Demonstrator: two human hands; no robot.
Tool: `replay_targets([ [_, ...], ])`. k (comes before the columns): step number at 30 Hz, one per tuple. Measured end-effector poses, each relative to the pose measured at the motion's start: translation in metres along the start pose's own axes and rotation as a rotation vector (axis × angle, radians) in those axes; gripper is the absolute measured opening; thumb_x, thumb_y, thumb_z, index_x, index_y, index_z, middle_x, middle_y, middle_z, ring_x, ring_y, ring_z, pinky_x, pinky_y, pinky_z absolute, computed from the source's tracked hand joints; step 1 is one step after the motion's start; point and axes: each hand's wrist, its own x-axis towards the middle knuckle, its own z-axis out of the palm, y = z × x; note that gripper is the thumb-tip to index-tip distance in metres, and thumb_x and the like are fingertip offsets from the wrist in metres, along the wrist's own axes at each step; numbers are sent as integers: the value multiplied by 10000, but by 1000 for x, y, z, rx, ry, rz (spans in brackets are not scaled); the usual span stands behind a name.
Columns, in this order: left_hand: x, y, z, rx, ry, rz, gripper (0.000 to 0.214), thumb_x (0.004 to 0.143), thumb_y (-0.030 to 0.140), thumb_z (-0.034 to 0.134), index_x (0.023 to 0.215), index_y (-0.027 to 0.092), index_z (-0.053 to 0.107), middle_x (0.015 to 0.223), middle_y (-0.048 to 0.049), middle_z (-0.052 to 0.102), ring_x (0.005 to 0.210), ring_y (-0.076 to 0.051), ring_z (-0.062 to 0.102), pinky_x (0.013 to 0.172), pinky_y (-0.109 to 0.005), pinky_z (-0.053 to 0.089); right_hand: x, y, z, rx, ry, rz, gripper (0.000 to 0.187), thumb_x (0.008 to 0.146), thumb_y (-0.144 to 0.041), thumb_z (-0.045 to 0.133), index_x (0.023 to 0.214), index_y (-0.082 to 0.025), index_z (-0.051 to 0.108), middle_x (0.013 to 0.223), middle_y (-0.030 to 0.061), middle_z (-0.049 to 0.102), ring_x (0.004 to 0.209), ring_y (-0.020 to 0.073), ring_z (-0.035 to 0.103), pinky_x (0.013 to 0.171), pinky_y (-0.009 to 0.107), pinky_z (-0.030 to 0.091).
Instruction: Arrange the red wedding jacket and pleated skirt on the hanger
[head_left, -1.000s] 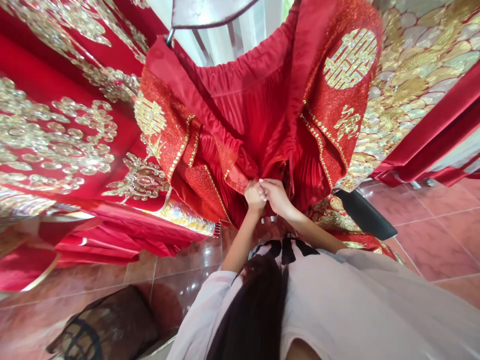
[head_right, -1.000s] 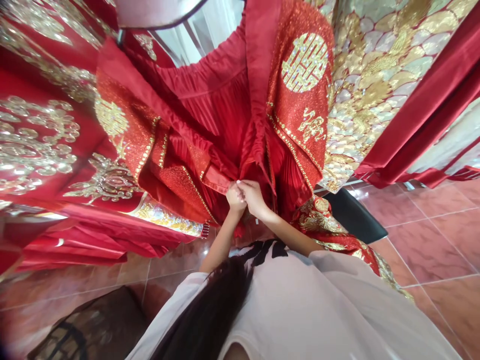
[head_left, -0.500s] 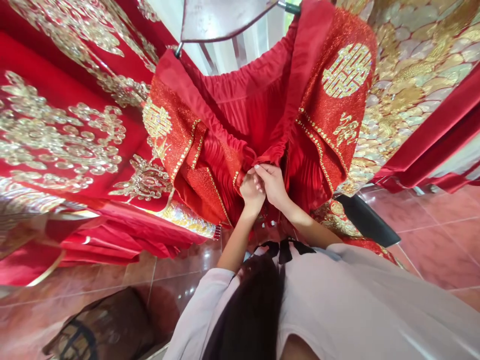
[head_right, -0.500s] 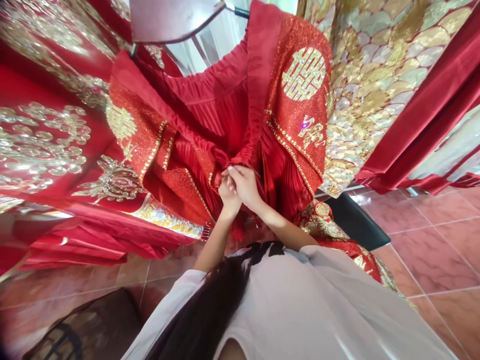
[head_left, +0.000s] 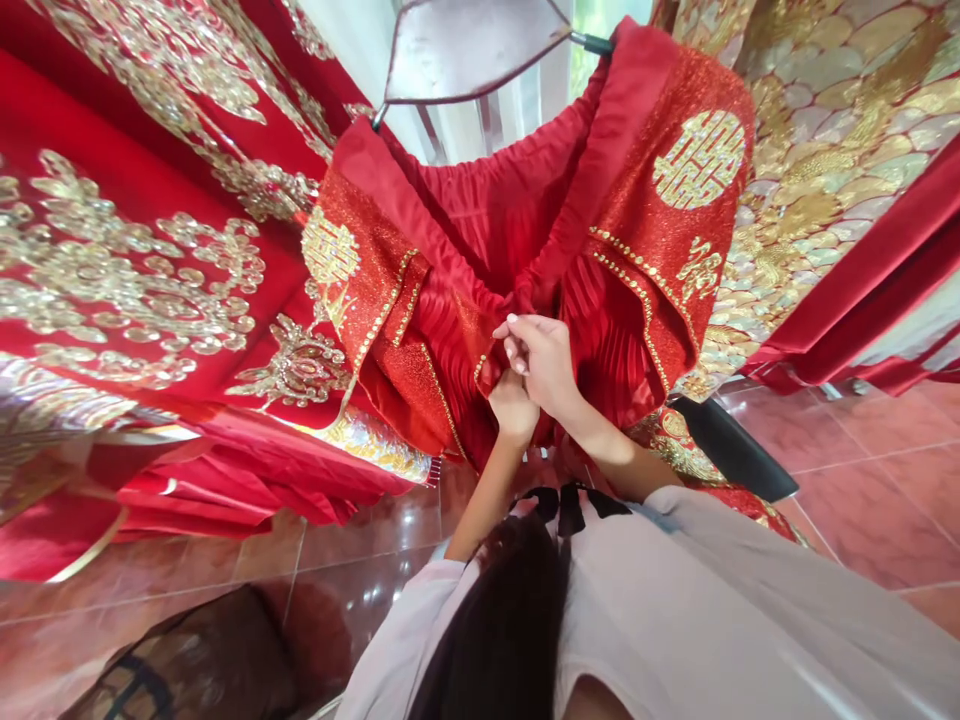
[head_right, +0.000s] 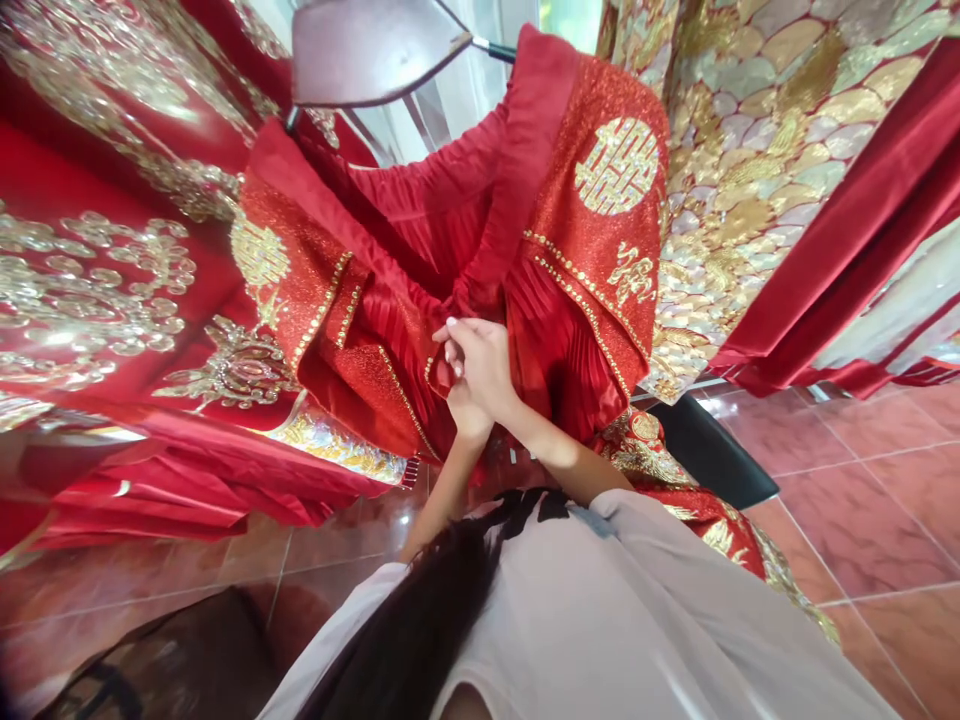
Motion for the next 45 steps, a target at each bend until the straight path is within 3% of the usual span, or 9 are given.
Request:
replay_targets([
  [3,-4,-1,-2,87,27,-36,184,874,178,466,797,114,620,655,-92,590,615,-204,582,600,-267,411,-4,-3,-10,-327,-40,-212,318,851,-345,520,625,-127,573,485,-12,445,457,42,377,455,175,289],
  [8,-11,6,-11,131,29,-34,276,931,281,415,816,128,614,716,-93,618,651,-193,603,609,-249,407,11,-13,-22,-728,38,-493,291,839,-239,551,1109,-179,641,541,-10,456,533,86,401,574,206,319],
  [13,-18,14,-15,133,19,-31,276,935,294,412,822,129,601,746,-89,623,646,-176,600,570,-225,380,20,-17,-21,-1044,25,-493,196,871,-195,498,880,-138,685,554,21,445,538,89,392,586,225,264],
  [19,-14,11,-19,89,15,-61,219,906,265,458,830,137,618,737,-84,635,647,-178,602,584,-222,394,-26,-42,-39,-948,-162,-577,220,870,-240,507,709,-132,610,506,-23,415,457,42,308,512,197,243],
  [25,-11,18,-37,-147,100,-24,317,937,295,369,864,148,639,879,-94,667,836,-190,633,786,-275,473,-36,7,-57,-1238,-428,-259,261,888,-202,488,663,-120,592,585,30,545,505,78,424,559,225,254],
  [30,-22,40,-48,-612,160,-2,398,938,430,366,936,143,642,938,-90,670,910,-172,629,847,-276,480,-29,16,-65,-1165,-528,-208,269,891,-194,466,671,-124,603,627,44,591,524,88,469,574,221,278],
  [32,-23,44,-50,-628,158,-1,378,921,446,420,824,148,631,803,-56,655,774,-143,618,750,-237,480,-23,3,-71,-1065,-496,-214,274,891,-213,465,668,-126,600,583,27,566,508,84,464,559,213,288],
  [37,-14,31,-51,-644,173,2,400,912,462,423,712,147,568,689,-36,602,662,-119,567,664,-211,458,12,-11,-70,-865,-19,-433,304,857,-408,552,936,-128,640,594,-4,554,512,79,459,562,200,325],
  [45,4,3,-66,-566,219,3,357,898,435,445,728,146,569,684,-31,612,674,-124,588,697,-210,454,12,5,-66,-879,-368,-320,359,886,-308,466,571,-136,451,472,-15,462,452,57,404,513,188,288],
])
